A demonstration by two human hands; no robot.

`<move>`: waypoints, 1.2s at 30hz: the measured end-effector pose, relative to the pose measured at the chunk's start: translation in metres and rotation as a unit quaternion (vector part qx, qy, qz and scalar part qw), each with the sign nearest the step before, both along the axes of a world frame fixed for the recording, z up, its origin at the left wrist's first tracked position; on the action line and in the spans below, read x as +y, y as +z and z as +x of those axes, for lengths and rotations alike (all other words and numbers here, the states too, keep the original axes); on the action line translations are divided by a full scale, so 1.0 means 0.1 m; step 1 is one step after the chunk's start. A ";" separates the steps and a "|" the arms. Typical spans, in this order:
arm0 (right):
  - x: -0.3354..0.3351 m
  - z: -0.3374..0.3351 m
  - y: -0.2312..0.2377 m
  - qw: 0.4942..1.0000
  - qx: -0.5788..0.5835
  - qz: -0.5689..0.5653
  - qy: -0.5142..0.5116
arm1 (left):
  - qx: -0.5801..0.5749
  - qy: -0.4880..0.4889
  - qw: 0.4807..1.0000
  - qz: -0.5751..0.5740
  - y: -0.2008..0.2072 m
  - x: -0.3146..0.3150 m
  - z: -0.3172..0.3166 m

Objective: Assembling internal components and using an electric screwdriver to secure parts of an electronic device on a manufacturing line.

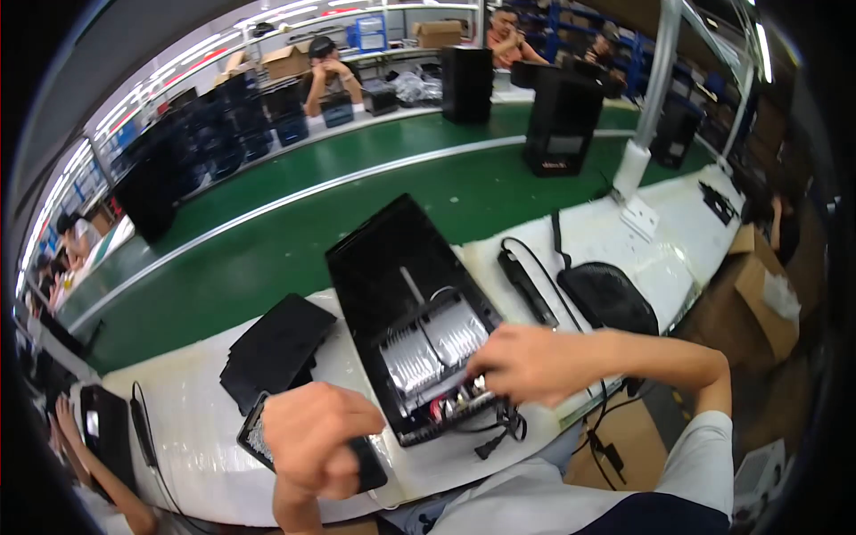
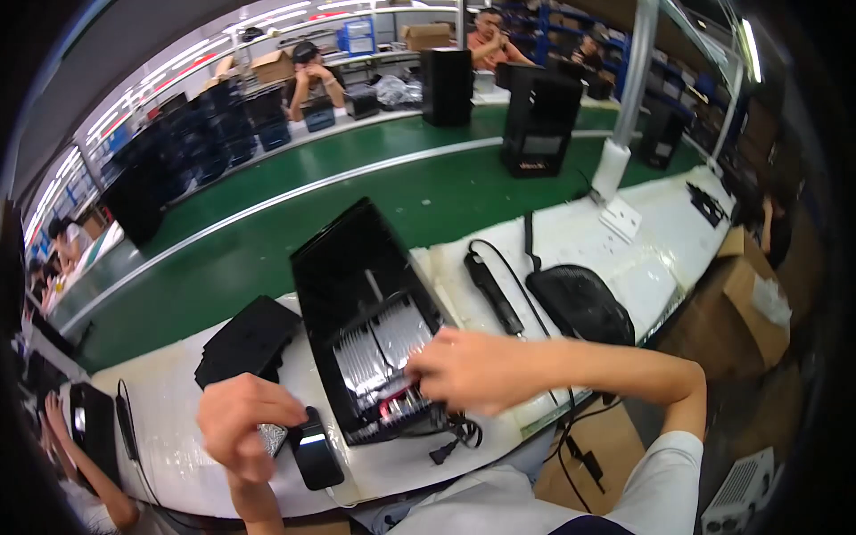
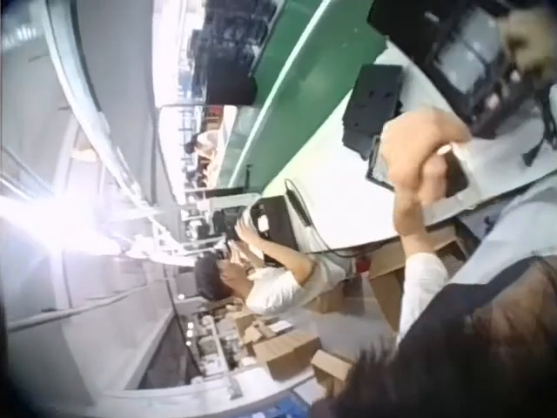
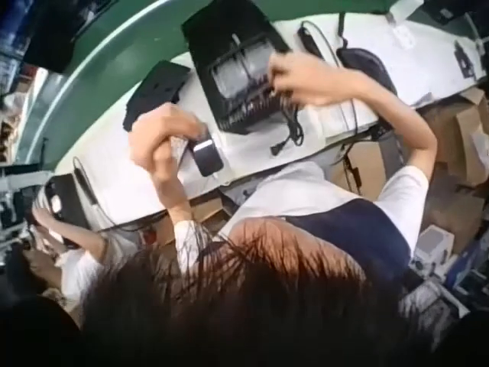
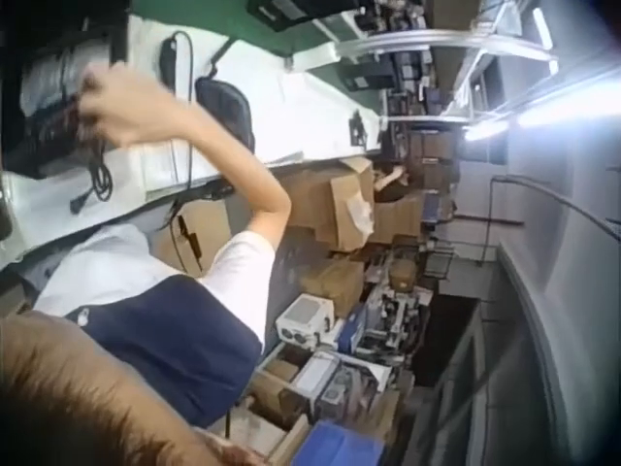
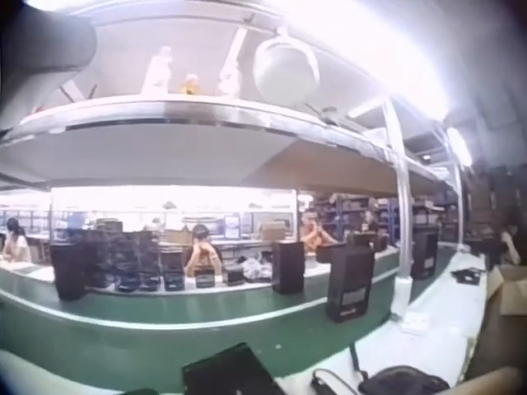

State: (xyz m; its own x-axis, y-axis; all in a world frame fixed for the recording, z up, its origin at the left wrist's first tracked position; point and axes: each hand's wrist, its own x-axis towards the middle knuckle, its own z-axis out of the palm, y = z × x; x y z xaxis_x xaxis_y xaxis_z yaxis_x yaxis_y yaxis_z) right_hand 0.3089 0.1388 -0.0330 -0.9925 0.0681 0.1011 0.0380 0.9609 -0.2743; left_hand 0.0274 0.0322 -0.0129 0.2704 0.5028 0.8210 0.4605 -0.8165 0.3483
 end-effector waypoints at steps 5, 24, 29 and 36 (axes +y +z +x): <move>-0.20 0.73 0.02 0.969 0.153 -0.147 -0.128 | 0.175 -0.007 0.977 -0.124 -0.35 0.26 0.61; 0.67 1.92 0.06 0.915 -0.215 0.005 -0.342 | 0.223 -0.104 0.907 -0.343 -0.45 1.03 1.72; 0.41 1.29 0.17 0.949 0.052 -0.213 -0.226 | 0.158 -0.097 0.897 -0.402 -0.49 0.96 1.63; -0.07 0.95 0.00 0.973 0.050 -0.052 -0.219 | 0.073 -0.141 0.896 -0.415 -0.59 0.87 1.53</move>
